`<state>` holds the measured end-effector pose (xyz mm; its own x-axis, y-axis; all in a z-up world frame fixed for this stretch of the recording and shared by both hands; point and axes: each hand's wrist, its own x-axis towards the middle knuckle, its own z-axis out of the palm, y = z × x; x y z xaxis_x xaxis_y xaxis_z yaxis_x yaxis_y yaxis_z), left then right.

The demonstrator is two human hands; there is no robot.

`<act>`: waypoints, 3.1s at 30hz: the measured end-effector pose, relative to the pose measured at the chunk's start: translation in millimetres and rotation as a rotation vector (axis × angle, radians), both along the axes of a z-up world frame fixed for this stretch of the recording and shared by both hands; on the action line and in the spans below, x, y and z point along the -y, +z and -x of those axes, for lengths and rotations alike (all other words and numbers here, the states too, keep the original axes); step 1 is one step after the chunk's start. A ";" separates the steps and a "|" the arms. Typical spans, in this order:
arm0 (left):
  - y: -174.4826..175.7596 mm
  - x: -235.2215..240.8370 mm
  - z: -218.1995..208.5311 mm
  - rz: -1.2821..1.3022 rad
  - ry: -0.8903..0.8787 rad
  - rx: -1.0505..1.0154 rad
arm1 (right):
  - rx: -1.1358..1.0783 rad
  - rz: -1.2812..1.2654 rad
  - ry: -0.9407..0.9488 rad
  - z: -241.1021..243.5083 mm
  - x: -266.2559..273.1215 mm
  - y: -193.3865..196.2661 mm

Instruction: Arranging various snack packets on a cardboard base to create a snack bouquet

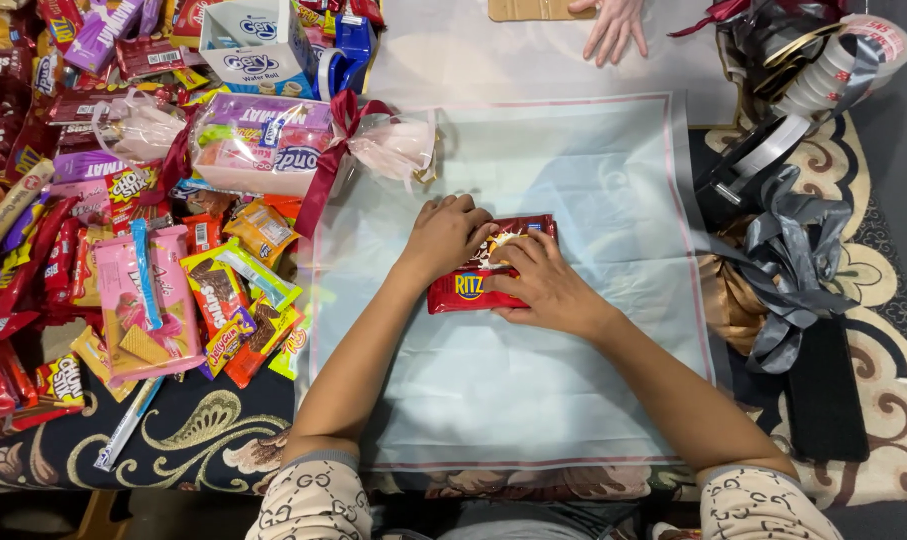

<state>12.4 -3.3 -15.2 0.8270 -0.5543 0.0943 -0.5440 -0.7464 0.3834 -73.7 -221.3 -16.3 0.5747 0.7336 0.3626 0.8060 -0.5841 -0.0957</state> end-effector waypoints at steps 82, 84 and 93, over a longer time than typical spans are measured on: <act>146.5 -241.0 96.1 0.459 0.690 0.016 | -0.700 -0.965 -0.705 -35.3 49.5 -12.7; 142.7 -222.0 84.3 0.847 0.497 0.114 | -0.615 -0.995 -0.637 -39.2 54.4 -24.5; 88.7 -105.9 30.8 0.925 0.264 -0.280 | -0.616 -0.976 -0.630 -40.4 58.3 -31.0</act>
